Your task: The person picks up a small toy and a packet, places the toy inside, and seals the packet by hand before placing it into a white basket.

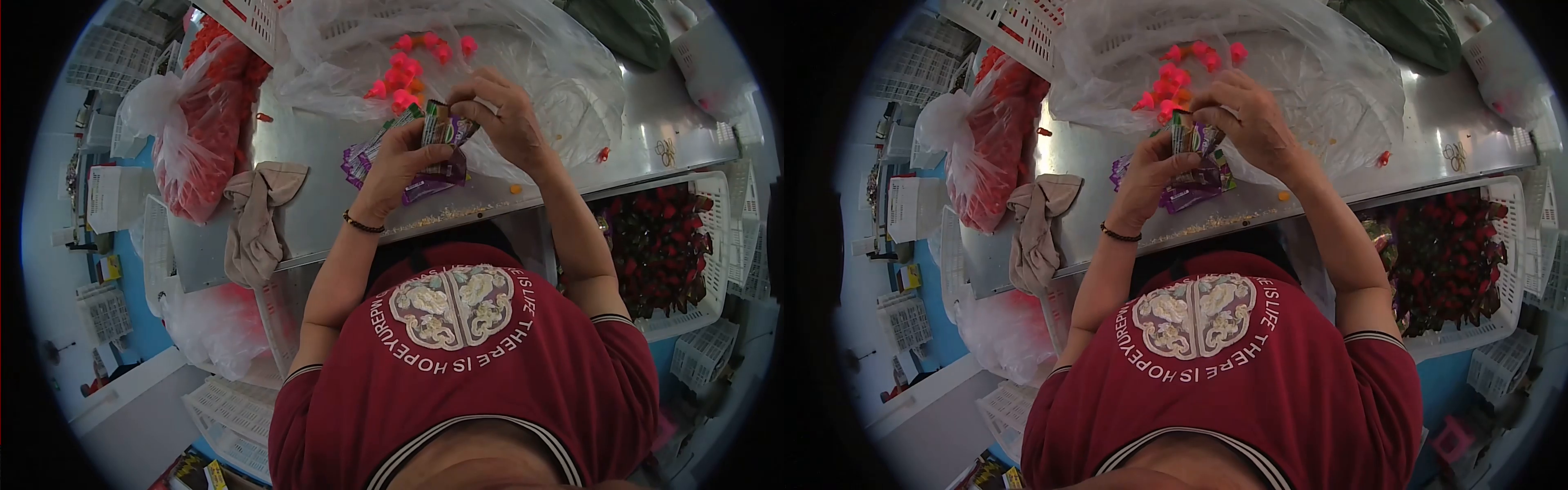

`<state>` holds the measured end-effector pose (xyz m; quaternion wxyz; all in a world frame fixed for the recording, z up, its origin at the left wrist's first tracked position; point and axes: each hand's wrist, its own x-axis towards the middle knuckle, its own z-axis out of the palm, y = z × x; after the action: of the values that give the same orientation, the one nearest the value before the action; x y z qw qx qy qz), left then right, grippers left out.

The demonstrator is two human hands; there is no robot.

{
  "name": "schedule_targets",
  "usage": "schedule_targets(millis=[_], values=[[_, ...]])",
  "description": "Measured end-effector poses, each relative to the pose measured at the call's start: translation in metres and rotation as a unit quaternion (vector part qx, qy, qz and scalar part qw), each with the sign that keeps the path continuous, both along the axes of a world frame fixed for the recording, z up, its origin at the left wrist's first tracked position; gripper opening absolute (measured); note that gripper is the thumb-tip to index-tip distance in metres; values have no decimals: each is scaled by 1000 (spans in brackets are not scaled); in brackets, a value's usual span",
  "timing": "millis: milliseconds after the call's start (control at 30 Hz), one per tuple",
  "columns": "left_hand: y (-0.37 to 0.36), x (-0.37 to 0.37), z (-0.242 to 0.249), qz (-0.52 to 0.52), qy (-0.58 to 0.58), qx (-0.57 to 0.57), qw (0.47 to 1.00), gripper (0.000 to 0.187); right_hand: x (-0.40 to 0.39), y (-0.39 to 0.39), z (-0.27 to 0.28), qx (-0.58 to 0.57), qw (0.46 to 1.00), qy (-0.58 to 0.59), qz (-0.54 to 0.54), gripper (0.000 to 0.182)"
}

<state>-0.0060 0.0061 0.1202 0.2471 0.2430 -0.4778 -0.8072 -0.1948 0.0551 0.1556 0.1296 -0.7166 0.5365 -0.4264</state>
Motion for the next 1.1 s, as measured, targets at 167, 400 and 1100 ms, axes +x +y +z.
schedule_targets(millis=[167, 400, 1100], values=[[1, 0, -7, 75, 25, 20, 997, 30, 5, 6, -15, 153, 938, -302, -69, 16], [7, -4, -9, 47, 60, 58, 995, 29, 11, 6, -31, 159, 921, -355, -26, 12], [20, -21, -3, 233, 85, -102, 963, 26, 26, 9, -44, 77, 877, -472, -42, 11]])
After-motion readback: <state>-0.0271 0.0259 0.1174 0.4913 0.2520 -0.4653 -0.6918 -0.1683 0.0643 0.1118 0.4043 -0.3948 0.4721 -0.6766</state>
